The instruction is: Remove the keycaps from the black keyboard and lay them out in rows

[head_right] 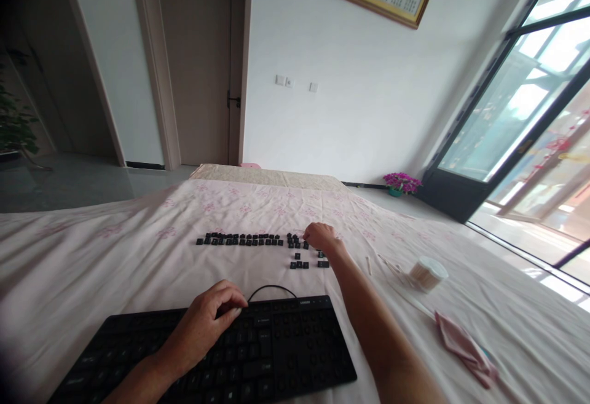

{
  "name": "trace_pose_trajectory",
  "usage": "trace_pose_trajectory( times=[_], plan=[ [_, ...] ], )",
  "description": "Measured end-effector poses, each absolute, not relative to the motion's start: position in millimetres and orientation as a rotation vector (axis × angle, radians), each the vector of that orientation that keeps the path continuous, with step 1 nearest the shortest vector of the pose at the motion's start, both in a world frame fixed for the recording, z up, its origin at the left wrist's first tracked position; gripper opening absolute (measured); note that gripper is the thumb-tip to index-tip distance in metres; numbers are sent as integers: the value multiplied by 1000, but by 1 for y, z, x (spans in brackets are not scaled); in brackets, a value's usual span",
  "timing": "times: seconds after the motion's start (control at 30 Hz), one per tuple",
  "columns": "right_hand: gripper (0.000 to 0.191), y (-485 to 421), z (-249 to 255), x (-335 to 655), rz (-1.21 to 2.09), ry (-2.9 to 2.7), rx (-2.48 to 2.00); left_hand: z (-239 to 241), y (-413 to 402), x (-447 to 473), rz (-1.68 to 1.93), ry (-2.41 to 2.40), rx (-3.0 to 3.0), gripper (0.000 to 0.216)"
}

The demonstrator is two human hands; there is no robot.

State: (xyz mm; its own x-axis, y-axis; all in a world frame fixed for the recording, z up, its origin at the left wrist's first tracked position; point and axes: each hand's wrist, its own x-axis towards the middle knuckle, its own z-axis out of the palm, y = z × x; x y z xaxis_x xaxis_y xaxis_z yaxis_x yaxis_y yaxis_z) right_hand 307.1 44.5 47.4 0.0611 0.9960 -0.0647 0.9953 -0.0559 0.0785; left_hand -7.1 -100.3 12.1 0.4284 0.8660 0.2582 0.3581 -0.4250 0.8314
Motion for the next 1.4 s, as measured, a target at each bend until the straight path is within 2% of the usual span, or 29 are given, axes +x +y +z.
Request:
trace_pose_trajectory(
  times=[0.93, 1.4],
  plan=[
    [25, 53, 48, 304, 118, 2105, 2278, 12, -99, -7, 911, 1033, 1971, 18],
    [24, 70, 39, 278, 92, 2144, 2145, 15, -99, -7, 900, 1029, 1965, 19]
  ],
)
